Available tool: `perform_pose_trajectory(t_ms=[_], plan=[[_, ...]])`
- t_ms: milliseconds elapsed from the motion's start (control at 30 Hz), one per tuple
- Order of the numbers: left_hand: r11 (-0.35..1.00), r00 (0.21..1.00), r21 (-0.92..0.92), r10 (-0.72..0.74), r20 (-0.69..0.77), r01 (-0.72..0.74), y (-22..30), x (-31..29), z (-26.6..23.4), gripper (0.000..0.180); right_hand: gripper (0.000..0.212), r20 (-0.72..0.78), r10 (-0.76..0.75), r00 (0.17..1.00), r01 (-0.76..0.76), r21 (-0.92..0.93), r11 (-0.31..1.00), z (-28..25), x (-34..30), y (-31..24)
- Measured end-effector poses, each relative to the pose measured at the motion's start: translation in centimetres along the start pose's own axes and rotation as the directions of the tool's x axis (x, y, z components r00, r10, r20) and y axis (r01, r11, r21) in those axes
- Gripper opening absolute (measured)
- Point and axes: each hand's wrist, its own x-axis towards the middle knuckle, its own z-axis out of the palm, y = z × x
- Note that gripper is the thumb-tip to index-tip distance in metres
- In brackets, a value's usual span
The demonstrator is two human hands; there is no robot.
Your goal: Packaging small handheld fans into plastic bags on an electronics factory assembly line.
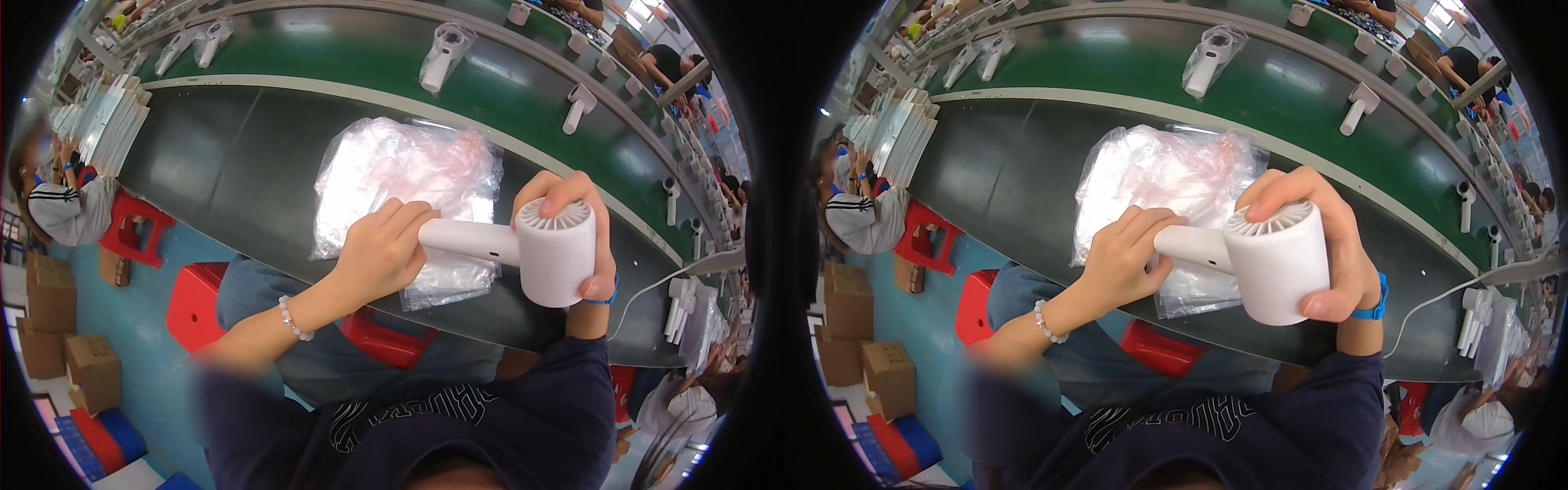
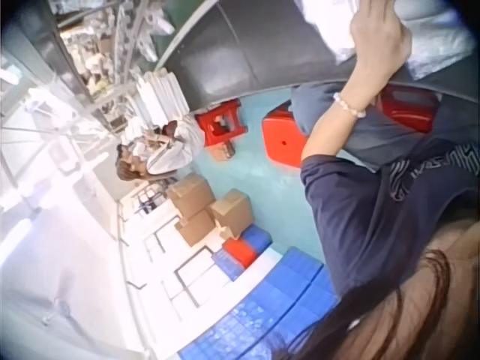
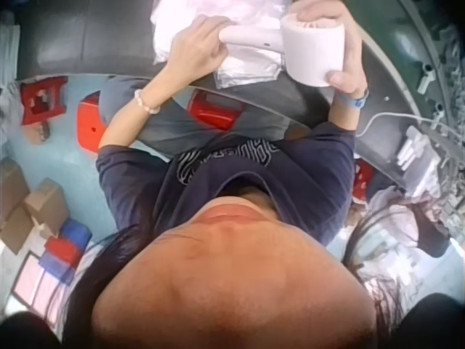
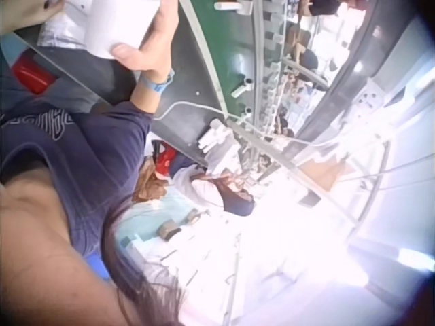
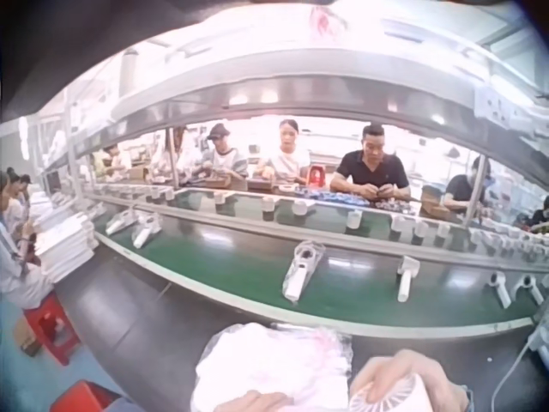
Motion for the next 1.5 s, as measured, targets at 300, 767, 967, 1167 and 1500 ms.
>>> perform_pose_trajectory(t_ms=[300, 767, 967, 1167, 1500], plan=[[0.946, 0.979, -0.27, -0.146, 0.139, 0.179, 1.5, 0.5, -1.8, 0.049, 0.07, 0.01, 0.077, 0.997, -0.072, -0.23, 0.97, 1.4, -0.1, -1.0], [0.829, 0.962, -0.49, -0.258, 0.091, 0.269, 1.0, 0.1, -1.7, 0.039, 0.057, -0.2, 0.268, 0.943, -0.333, -0.523, 0.784, 3.5, 0.9, -1.7], [0.734, 0.957, -0.615, -0.239, 0.161, 0.287, 1.4, 0.6, -2.0, 0.045, 0.055, -0.205, 0.294, 0.934, -0.358, -0.581, 0.731, 4.0, 0.7, -1.7], [0.571, 0.961, -0.773, -0.163, 0.222, 0.276, 1.7, 0.6, -2.4, 0.068, 0.066, -0.172, 0.341, 0.924, -0.381, -0.458, 0.803, 4.8, 0.4, -1.8], [0.416, 0.972, -0.879, -0.141, 0.19, 0.233, 1.9, 0.7, -2.7, 0.076, 0.065, -0.175, 0.215, 0.961, -0.277, -0.612, 0.74, 5.0, 0.3, -1.3]])
